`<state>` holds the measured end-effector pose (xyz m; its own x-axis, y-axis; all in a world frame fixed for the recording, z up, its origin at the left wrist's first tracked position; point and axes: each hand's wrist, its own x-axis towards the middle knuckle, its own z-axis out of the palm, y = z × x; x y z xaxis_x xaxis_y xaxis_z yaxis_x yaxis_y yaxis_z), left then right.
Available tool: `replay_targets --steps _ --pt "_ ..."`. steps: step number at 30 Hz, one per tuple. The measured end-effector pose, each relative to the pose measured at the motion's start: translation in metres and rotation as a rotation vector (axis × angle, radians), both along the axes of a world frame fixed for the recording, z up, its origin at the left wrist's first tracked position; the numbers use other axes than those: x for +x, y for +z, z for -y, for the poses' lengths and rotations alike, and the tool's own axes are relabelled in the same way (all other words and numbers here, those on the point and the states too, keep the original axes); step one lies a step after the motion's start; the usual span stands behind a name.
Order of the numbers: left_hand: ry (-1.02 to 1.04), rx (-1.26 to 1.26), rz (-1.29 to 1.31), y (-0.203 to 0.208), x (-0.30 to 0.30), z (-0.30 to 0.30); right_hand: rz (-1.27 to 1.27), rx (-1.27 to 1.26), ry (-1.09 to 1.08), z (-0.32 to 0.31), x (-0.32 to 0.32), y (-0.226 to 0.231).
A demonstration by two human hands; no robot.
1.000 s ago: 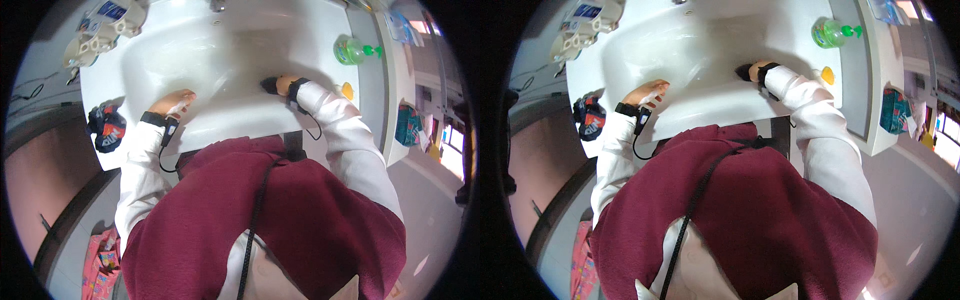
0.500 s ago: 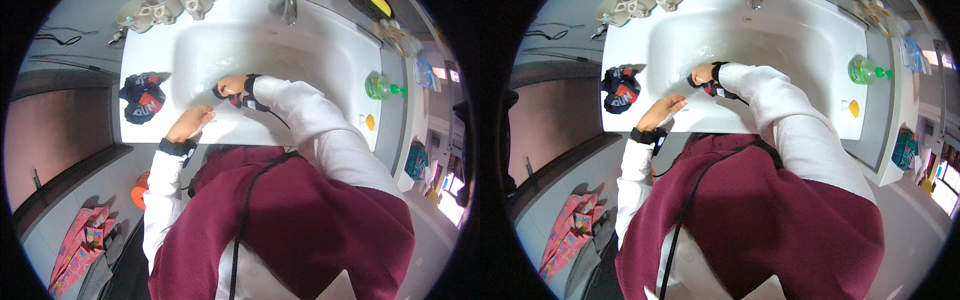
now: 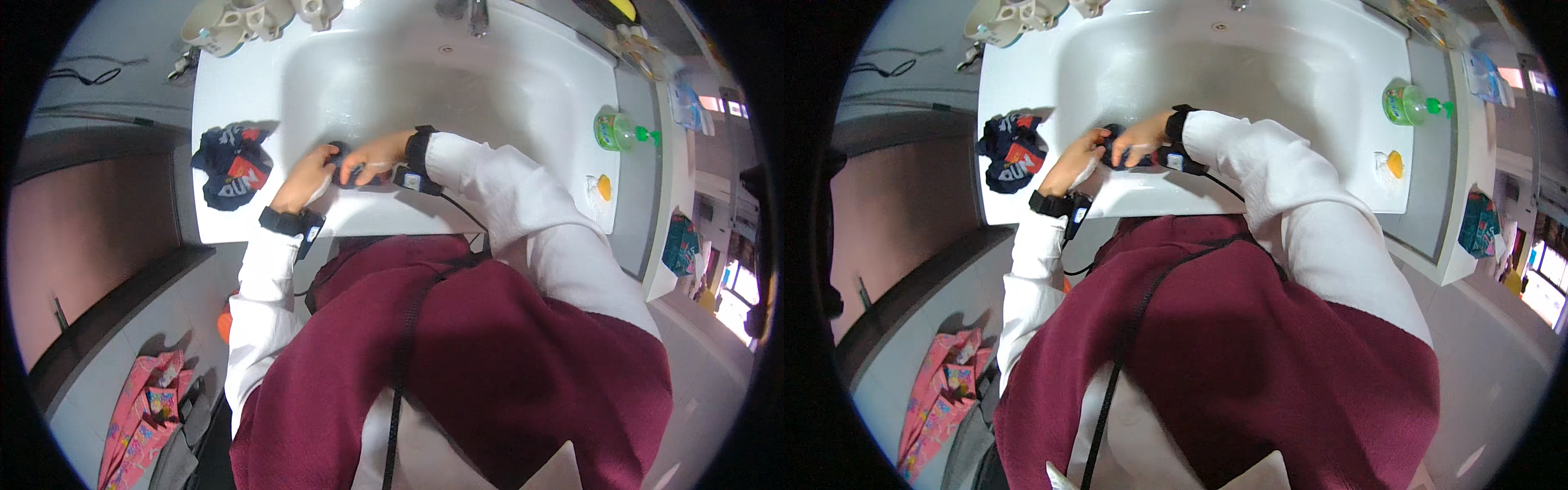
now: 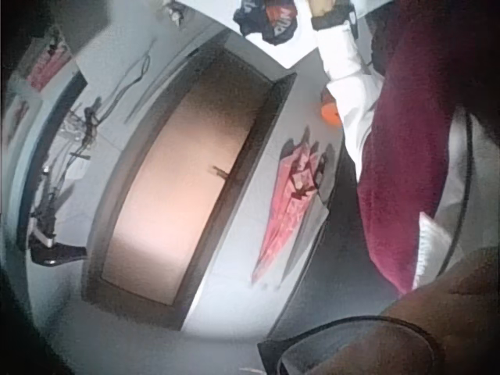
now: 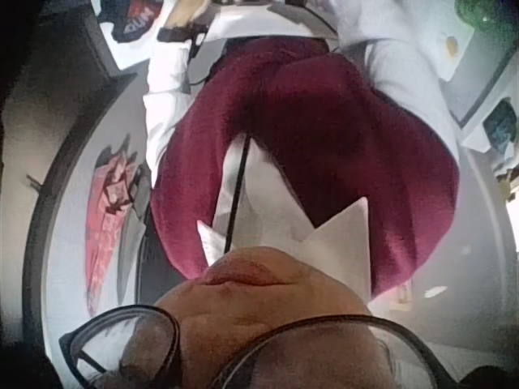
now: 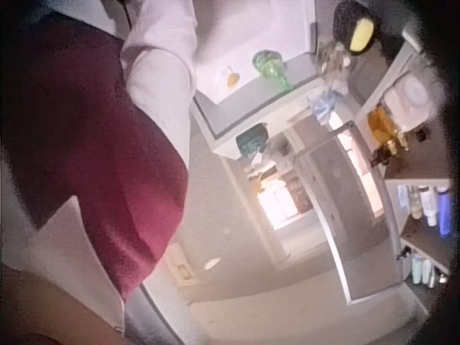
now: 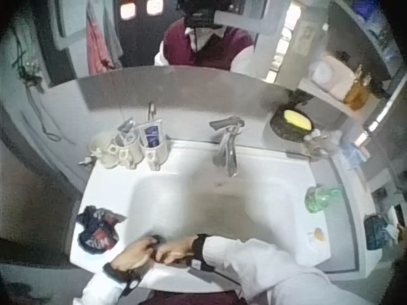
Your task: The person washes several small pieces of clothing by hand in a bathroom sink. They scrub the items with soap, rinse them under running water, and wring out the excess water. The person handles each item individually, repeating the washing and rinsing steps for each piece.
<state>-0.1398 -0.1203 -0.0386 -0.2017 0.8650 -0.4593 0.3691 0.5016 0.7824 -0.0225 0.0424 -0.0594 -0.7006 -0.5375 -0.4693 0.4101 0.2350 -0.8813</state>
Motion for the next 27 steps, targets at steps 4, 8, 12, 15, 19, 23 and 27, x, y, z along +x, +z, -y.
replay_targets --steps 4,8,12,15,19,23,27 --pt "-0.343 -0.143 -0.062 -0.01 0.011 -0.047 0.032 0.472 -0.306 -0.049 0.059 -0.012" --pt "-0.598 -0.111 -0.256 -0.025 0.04 -0.095 0.043 0.862 -0.643 -0.069 0.111 -0.018" --pt "-0.784 -0.099 -0.445 -0.048 0.075 -0.129 0.153 1.104 -0.443 -0.063 0.137 -0.025" --pt "-0.811 -0.115 -0.414 -0.064 0.081 -0.138 0.166 0.909 -0.39 -0.077 0.145 -0.027" --pt "-0.667 -0.077 -0.52 -0.081 0.072 -0.14 0.278 1.053 -0.559 -0.087 0.143 -0.026" --pt "-0.459 0.106 -0.766 -0.095 0.071 -0.144 0.168 1.308 -0.548 -0.064 0.122 -0.035" --pt "-0.541 0.167 -1.043 -0.098 0.068 -0.143 0.136 1.13 -0.537 -0.074 0.112 -0.045"
